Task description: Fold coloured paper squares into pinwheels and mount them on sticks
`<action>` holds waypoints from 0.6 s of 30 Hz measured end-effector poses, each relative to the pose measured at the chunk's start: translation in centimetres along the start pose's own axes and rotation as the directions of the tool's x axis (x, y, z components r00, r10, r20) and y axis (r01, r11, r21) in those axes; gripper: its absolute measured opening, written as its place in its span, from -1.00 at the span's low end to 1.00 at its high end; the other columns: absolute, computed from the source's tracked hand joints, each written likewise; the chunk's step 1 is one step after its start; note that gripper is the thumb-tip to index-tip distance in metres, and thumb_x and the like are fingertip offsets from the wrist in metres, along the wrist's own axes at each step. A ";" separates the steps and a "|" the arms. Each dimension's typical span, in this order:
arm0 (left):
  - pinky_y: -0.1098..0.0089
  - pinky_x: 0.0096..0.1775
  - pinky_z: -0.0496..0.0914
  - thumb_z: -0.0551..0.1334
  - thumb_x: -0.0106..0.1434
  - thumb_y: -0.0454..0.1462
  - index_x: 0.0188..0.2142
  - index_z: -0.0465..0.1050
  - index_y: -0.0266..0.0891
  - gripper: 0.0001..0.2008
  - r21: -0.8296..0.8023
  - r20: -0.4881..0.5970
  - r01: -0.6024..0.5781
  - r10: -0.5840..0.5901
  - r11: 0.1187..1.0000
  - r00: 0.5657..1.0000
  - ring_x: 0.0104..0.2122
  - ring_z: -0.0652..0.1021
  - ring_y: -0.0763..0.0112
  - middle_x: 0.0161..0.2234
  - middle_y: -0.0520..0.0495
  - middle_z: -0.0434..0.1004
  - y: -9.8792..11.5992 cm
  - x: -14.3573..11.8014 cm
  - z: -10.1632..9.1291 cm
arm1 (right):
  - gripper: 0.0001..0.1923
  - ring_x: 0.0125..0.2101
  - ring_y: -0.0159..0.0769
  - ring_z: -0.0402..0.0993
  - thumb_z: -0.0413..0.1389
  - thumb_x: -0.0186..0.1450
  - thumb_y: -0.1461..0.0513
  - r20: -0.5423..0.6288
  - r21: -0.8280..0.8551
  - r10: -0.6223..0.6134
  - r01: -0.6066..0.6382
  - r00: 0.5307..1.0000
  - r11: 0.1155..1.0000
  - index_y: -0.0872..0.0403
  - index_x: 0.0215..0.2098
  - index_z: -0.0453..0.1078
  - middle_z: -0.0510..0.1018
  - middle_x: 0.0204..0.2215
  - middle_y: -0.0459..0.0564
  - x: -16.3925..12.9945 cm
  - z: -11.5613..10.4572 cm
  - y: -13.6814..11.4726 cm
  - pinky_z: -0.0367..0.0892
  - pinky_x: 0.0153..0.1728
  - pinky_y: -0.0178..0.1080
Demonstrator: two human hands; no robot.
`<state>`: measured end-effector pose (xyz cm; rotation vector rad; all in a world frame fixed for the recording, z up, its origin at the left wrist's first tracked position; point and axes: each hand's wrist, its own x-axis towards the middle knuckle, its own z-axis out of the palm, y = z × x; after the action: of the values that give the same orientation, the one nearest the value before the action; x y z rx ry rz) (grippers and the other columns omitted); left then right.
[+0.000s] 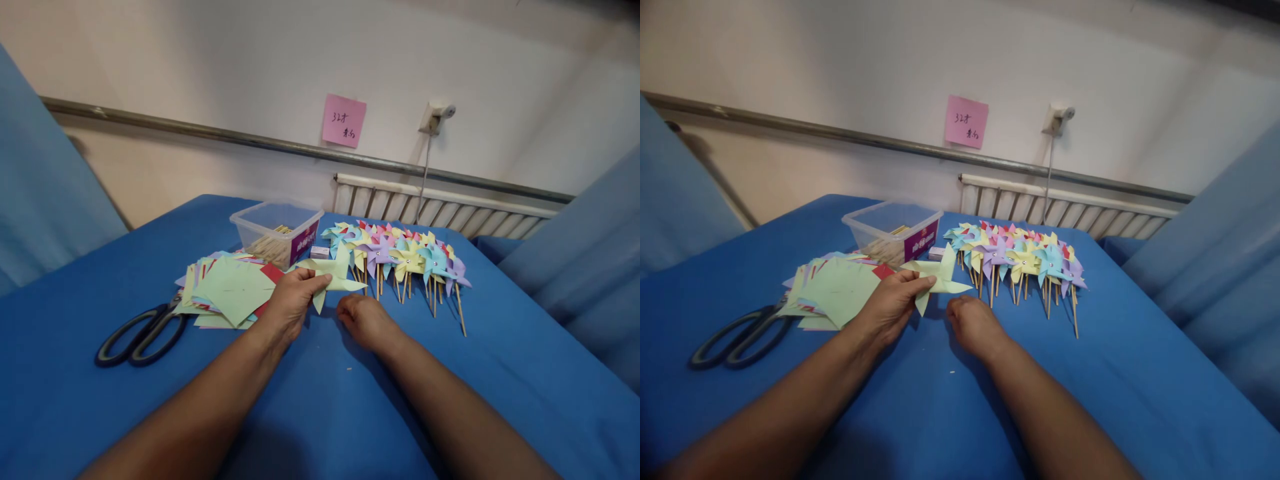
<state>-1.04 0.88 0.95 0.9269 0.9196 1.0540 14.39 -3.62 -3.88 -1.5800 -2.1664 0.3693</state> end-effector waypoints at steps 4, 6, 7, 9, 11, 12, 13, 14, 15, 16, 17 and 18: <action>0.44 -0.51 0.34 0.43 -0.13 -0.28 -0.46 0.44 -0.34 -0.74 0.008 0.007 0.001 -0.001 1.000 1.000 -0.59 0.49 0.43 -0.55 -0.04 0.52 0.0 0.0 0.0 | -0.86 -0.31 -0.29 0.44 0.03 0.21 0.35 0.006 0.001 0.012 -0.012 1.000 1.000 0.06 -0.37 0.41 0.55 -0.35 -0.03 -0.1 0.0 0.2 0.27 -0.25 -0.30; 0.45 -0.52 0.33 0.43 -0.13 -0.29 -0.47 0.43 -0.34 -0.75 0.013 0.008 -0.004 0.004 1.000 1.000 -0.60 0.48 0.44 -0.56 -0.04 0.52 0.0 0.0 0.0 | -0.87 -0.33 -0.29 0.44 0.03 0.21 0.35 -0.007 0.002 0.021 -0.021 1.000 1.000 0.06 -0.36 0.41 0.55 -0.36 -0.03 -0.1 -0.1 0.2 0.26 -0.27 -0.31; 0.45 -0.52 0.33 0.43 -0.13 -0.29 -0.47 0.43 -0.33 -0.75 0.015 0.007 -0.006 0.006 1.000 1.000 -0.60 0.48 0.45 -0.56 -0.04 0.52 0.0 0.0 0.0 | -0.87 -0.33 -0.30 0.44 0.03 0.21 0.36 -0.010 0.001 0.027 -0.027 1.000 1.000 0.06 -0.36 0.41 0.54 -0.36 -0.03 -0.1 -0.2 0.1 0.25 -0.28 -0.31; 0.45 -0.53 0.33 0.43 -0.13 -0.29 -0.48 0.42 -0.33 -0.75 0.017 0.001 -0.005 0.005 1.000 1.000 -0.60 0.48 0.45 -0.57 -0.03 0.51 0.1 0.0 0.0 | -0.87 -0.34 -0.31 0.43 0.04 0.20 0.36 -0.006 -0.002 0.039 -0.039 0.999 0.999 0.07 -0.36 0.41 0.54 -0.37 -0.04 -0.2 -0.5 0.1 0.24 -0.30 -0.32; 0.44 -0.53 0.33 0.43 -0.14 -0.29 -0.49 0.42 -0.32 -0.75 0.015 -0.001 0.000 0.000 1.000 1.000 -0.61 0.48 0.44 -0.57 -0.03 0.51 0.1 -0.1 0.0 | -0.86 -0.35 -0.32 0.42 0.05 0.20 0.36 0.001 0.002 0.050 -0.050 0.999 0.999 0.07 -0.33 0.42 0.54 -0.36 -0.04 -0.3 -0.7 0.1 0.24 -0.31 -0.33; 0.44 -0.53 0.34 0.44 -0.14 -0.29 -0.49 0.43 -0.32 -0.75 0.012 -0.001 0.001 -0.001 1.000 1.000 -0.61 0.48 0.44 -0.57 -0.03 0.51 0.2 -0.1 0.1 | -0.86 -0.36 -0.33 0.42 0.06 0.19 0.36 0.004 0.008 0.052 -0.052 0.999 0.999 0.08 -0.32 0.43 0.54 -0.36 -0.04 -0.3 -0.8 0.2 0.24 -0.31 -0.33; 0.44 -0.53 0.34 0.44 -0.15 -0.28 -0.49 0.43 -0.32 -0.74 0.008 0.001 0.003 -0.003 1.000 1.000 -0.60 0.48 0.44 -0.57 -0.03 0.51 0.2 -0.1 0.1 | -0.86 -0.36 -0.33 0.42 0.06 0.19 0.36 0.007 0.013 0.054 -0.054 0.999 0.998 0.08 -0.32 0.43 0.55 -0.36 -0.04 -0.4 -0.9 0.2 0.23 -0.32 -0.34; 0.44 -0.53 0.34 0.44 -0.15 -0.28 -0.48 0.43 -0.32 -0.74 0.004 0.003 0.006 -0.006 1.000 1.000 -0.61 0.48 0.44 -0.57 -0.03 0.51 0.2 -0.2 0.1 | -0.86 -0.37 -0.34 0.42 0.06 0.19 0.37 0.011 0.015 0.054 -0.054 0.998 0.998 0.08 -0.32 0.43 0.55 -0.37 -0.05 -0.4 -1.0 0.2 0.23 -0.32 -0.34; 0.44 -0.53 0.34 0.44 -0.15 -0.28 -0.48 0.43 -0.32 -0.74 0.000 0.006 0.009 -0.009 1.000 1.000 -0.61 0.48 0.44 -0.57 -0.03 0.51 0.2 -0.2 0.1 | -0.86 -0.38 -0.34 0.42 0.06 0.20 0.37 0.013 0.014 0.056 -0.056 0.998 0.998 0.08 -0.33 0.43 0.55 -0.38 -0.05 -0.4 -1.0 0.3 0.22 -0.34 -0.34; 0.44 -0.53 0.34 0.44 -0.15 -0.28 -0.48 0.43 -0.32 -0.74 -0.001 0.007 0.011 -0.011 1.000 1.000 -0.61 0.48 0.44 -0.57 -0.03 0.51 0.2 -0.2 0.1 | -0.86 -0.39 -0.34 0.42 0.05 0.20 0.37 0.014 0.010 0.061 -0.061 0.998 0.998 0.08 -0.35 0.44 0.55 -0.39 -0.05 -0.4 -1.0 0.3 0.22 -0.35 -0.34; 0.44 -0.53 0.34 0.44 -0.15 -0.27 -0.48 0.43 -0.32 -0.73 0.000 0.008 0.013 -0.013 1.000 1.000 -0.61 0.48 0.43 -0.57 -0.03 0.51 0.2 -0.2 0.1 | -0.86 -0.40 -0.34 0.42 0.04 0.21 0.37 0.011 0.002 0.067 -0.067 0.998 0.998 0.08 -0.35 0.44 0.55 -0.40 -0.05 -0.4 -1.0 0.3 0.21 -0.36 -0.34; 0.44 -0.53 0.33 0.44 -0.15 -0.27 -0.48 0.43 -0.32 -0.73 0.002 0.008 0.013 -0.013 1.000 1.000 -0.61 0.48 0.43 -0.57 -0.03 0.51 0.2 -0.2 0.1 | -0.86 -0.40 -0.33 0.43 0.04 0.21 0.36 0.006 -0.005 0.073 -0.073 0.997 0.997 0.08 -0.36 0.44 0.55 -0.40 -0.05 -0.4 -1.0 0.4 0.21 -0.36 -0.33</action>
<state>-1.09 0.75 1.22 0.9255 0.9188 1.0376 15.26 -3.95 -3.28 -1.6662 -2.1200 0.3922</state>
